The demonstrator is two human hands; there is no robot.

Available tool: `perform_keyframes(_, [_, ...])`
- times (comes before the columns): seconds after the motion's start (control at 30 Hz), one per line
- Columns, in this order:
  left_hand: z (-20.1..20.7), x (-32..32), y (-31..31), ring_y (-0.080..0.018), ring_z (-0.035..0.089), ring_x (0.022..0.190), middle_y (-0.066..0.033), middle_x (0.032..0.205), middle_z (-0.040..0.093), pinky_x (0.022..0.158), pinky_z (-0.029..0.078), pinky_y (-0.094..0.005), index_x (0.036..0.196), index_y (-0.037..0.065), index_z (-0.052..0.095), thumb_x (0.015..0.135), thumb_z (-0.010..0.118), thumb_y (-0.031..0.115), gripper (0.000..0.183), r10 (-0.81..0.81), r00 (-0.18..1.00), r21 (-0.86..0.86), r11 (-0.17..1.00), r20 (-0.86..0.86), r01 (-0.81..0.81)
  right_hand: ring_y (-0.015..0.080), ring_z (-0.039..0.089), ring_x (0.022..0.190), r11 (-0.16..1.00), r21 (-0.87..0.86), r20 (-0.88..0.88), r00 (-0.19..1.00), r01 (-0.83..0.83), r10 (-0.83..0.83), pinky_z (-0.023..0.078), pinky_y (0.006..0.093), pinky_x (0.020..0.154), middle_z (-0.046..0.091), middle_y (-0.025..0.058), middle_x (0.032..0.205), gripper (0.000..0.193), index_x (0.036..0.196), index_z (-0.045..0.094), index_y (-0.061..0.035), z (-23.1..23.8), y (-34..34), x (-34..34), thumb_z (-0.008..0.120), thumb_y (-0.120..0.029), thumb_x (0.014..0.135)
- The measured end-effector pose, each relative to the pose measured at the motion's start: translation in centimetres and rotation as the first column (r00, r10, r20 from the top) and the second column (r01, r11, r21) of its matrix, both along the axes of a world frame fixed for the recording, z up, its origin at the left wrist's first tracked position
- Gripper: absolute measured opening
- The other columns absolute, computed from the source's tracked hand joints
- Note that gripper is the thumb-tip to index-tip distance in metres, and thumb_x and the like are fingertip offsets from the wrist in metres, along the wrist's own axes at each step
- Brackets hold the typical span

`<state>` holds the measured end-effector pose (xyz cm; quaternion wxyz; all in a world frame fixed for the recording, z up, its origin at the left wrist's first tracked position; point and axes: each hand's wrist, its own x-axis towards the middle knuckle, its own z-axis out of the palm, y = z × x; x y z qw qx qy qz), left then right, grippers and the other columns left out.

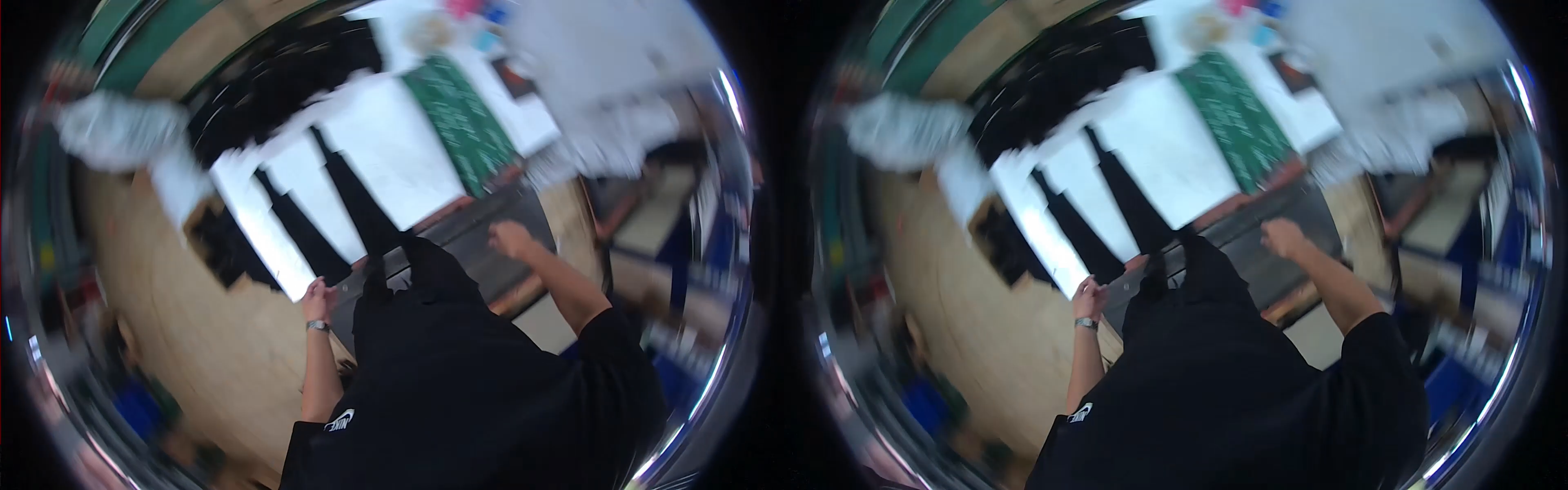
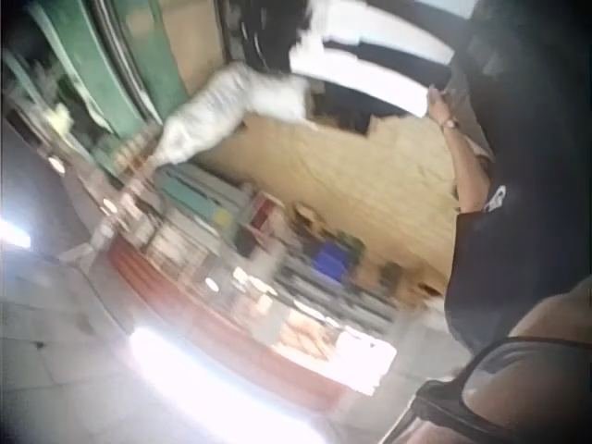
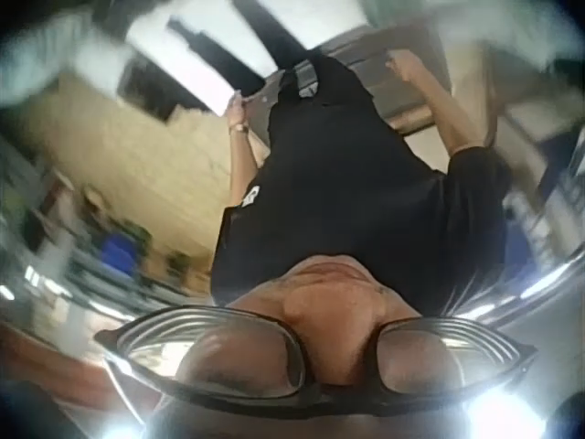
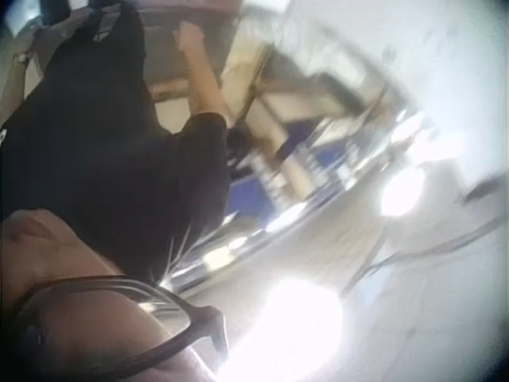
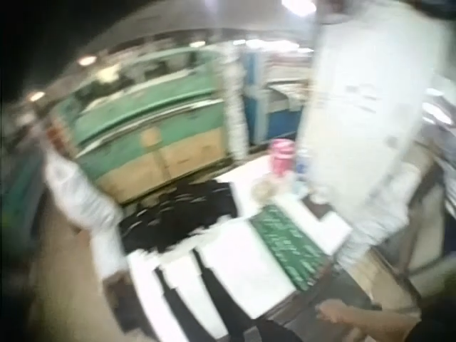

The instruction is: Cutting shoe components from material sheets using a press and scissors, then organizing them with rubber bands.

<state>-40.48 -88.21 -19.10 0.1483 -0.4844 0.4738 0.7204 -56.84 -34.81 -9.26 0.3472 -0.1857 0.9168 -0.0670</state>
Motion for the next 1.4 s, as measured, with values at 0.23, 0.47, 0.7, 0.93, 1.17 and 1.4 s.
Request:
perform_keyframes(0.23, [0.9, -20.0, -3.5, -0.0235, 0.073, 0.089, -0.0034, 0.101, 0.065, 0.068, 0.060, -0.0324, 0.131, 0.012, 0.060, 0.103, 0.060, 0.025, 0.031, -0.709, 0.703, -0.111, 0.704, -0.055, 0.701, 0.0390, 0.066, 0.101, 0.356, -0.296, -0.390, 0.229, 0.886, -0.892, 0.054, 0.0488, 0.088, 0.069, 0.0187, 0.103, 0.028, 0.104, 0.066, -0.0041, 10.4, -2.7, 21.4, 0.069, -0.028, 0.091])
perform_keyframes(0.47, [4.9, -28.6, 14.7, -0.0164, 0.072, 0.080, -0.0024, 0.088, 0.067, 0.064, 0.057, -0.0283, 0.132, 0.008, 0.060, 0.101, 0.052, 0.011, 0.032, -0.999, -0.043, -0.394, -0.027, -0.033, 0.919, 0.0373, 0.065, 0.102, -0.312, -0.344, -0.525, -0.457, 0.886, -0.718, 0.053, 0.0466, 0.090, 0.067, 0.0184, 0.106, 0.032, 0.108, 0.069, -0.0041, 13.7, -16.5, 45.4, 0.075, -0.025, 0.085])
perform_keyframes(0.7, [13.1, -15.6, 42.9, -0.0139, 0.069, 0.090, -0.0069, 0.100, 0.072, 0.080, 0.054, -0.0272, 0.132, 0.003, 0.061, 0.101, 0.059, 0.010, 0.032, -0.513, -0.831, -0.726, -0.485, -0.216, 0.487, 0.0397, 0.062, 0.109, -0.900, -0.137, -0.669, -0.708, 0.415, -0.225, 0.054, 0.0505, 0.089, 0.065, 0.0212, 0.114, 0.046, 0.115, 0.065, -0.0003, 14.0, -22.9, 62.8, 0.078, -0.033, 0.085])
perform_keyframes(0.93, [24.0, 12.0, 58.0, -0.0294, 0.065, 0.112, -0.0119, 0.120, 0.067, 0.097, 0.051, -0.0372, 0.130, 0.007, 0.063, 0.091, 0.073, 0.014, 0.041, 0.326, -0.941, -0.959, -0.283, -0.087, -0.009, 0.0381, 0.067, 0.090, -0.871, -0.156, -0.548, -0.775, 0.466, -0.316, 0.056, 0.0472, 0.078, 0.066, 0.0190, 0.092, 0.038, 0.086, 0.068, -0.0006, 13.5, -24.0, 63.8, 0.076, -0.038, 0.087])
perform_keyframes(1.17, [26.0, 30.3, 65.9, -0.0351, 0.027, 0.151, -0.0072, 0.156, 0.040, 0.107, 0.029, -0.0781, 0.152, 0.020, 0.041, 0.068, 0.092, 0.029, 0.098, 0.588, -0.578, -0.817, 0.305, 0.566, -0.490, 0.0370, 0.067, 0.091, -0.855, -0.201, -0.445, -0.823, 0.477, -0.354, 0.056, 0.0468, 0.077, 0.065, 0.0174, 0.090, 0.038, 0.083, 0.068, -0.0015, 14.8, -22.9, 64.9, 0.078, -0.038, 0.083])
perform_keyframes(1.4, [24.9, 34.6, 69.2, -0.0325, 0.044, 0.134, -0.0075, 0.139, 0.048, 0.105, 0.031, -0.0800, 0.147, 0.016, 0.045, 0.052, 0.096, 0.034, 0.110, 0.686, -0.407, -0.768, 0.361, 0.603, -0.530, 0.0367, 0.069, 0.086, -0.845, -0.145, -0.236, -0.848, 0.514, -0.475, 0.056, 0.0467, 0.078, 0.069, 0.0194, 0.087, 0.043, 0.078, 0.070, -0.0015, 15.7, -21.4, 68.0, 0.077, -0.044, 0.080])
